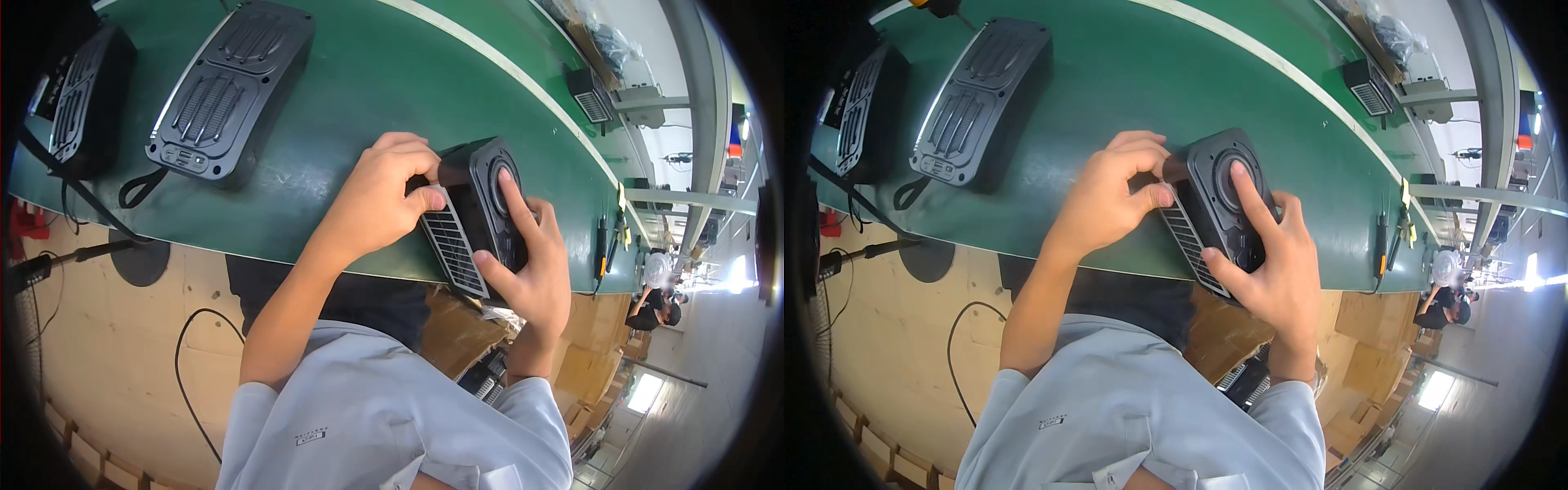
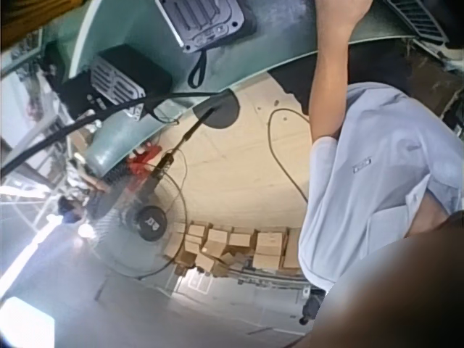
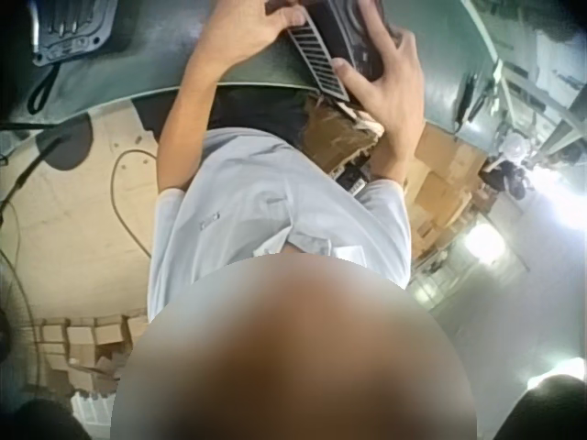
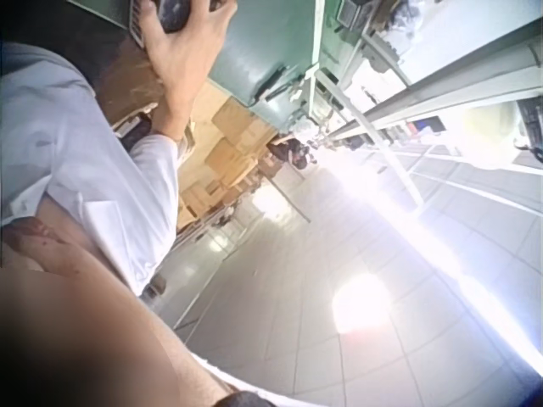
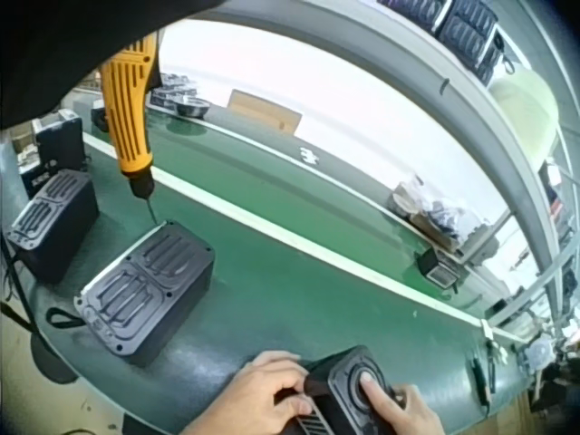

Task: Assembling portable electronic speakers by connecting internal components and fitting the outer casing.

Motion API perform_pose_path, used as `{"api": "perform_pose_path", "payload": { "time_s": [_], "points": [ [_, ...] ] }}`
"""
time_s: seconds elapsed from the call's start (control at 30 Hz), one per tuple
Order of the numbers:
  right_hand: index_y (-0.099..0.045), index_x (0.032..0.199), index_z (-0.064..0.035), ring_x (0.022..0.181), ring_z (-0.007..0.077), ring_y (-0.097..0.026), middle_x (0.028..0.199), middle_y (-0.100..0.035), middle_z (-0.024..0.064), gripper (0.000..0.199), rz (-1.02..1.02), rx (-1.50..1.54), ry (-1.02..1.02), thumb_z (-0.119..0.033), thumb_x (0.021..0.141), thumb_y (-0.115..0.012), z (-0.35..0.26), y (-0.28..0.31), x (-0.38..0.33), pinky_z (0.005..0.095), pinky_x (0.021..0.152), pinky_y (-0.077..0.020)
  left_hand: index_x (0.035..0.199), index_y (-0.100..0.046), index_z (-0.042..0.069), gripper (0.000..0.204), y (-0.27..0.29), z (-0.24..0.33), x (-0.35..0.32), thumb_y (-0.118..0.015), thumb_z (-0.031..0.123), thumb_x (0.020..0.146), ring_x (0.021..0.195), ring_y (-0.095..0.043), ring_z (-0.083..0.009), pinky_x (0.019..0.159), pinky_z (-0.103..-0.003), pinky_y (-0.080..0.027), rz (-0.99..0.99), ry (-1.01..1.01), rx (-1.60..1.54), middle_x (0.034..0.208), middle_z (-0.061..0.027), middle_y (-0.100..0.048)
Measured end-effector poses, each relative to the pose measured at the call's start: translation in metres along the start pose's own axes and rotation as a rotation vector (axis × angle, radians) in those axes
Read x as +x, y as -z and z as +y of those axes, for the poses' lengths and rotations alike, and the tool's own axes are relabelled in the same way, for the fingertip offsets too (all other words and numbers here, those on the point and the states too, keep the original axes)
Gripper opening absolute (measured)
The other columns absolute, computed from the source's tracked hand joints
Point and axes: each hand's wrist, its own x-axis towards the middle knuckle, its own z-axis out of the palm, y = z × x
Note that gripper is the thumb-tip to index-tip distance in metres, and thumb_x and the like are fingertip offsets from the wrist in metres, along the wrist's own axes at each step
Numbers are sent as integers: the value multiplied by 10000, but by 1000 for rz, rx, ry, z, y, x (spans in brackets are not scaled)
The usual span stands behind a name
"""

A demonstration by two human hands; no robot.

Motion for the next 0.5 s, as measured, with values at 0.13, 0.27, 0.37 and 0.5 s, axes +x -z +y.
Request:
{"api": "perform_pose_path", "payload": {
  "time_s": [0.13,0.27,0.37,0.5],
  "points": [
    [-564,1520,-246,922,363,-671,1175,-603,211,907,-27,-65,91,-363,668,-851,-1,5,3,437,831,-550,866,-668,3,182,2,-1,-1,-808,66,768,1197,-601,-358,989,-461,-472,-37,-1,46,1014,-103,-726],
    [-522,1546,-114,963,274,-627,1166,-594,176,948,-101,-106,36,-412,696,-819,-2,8,4,370,851,-526,890,-656,2,205,4,-2,-2,-805,85,775,1231,-592,-376,1014,-461,-467,-68,-5,19,1052,-110,-726],
    [-538,1537,-174,949,318,-653,1172,-598,190,941,-97,-68,16,-402,675,-840,-1,8,5,404,842,-540,877,-645,1,206,5,-3,-1,-804,76,769,1212,-599,-372,1009,-450,-467,-80,17,-25,1044,-126,-721],
    [-558,1526,-234,929,362,-685,1186,-604,208,944,-87,-19,12,-405,649,-862,3,7,5,436,826,-560,874,-642,0,213,1,-2,-1,-807,73,760,1189,-602,-366,1002,-449,-466,-73,32,-46,1050,-140,-713]
  ]
}}
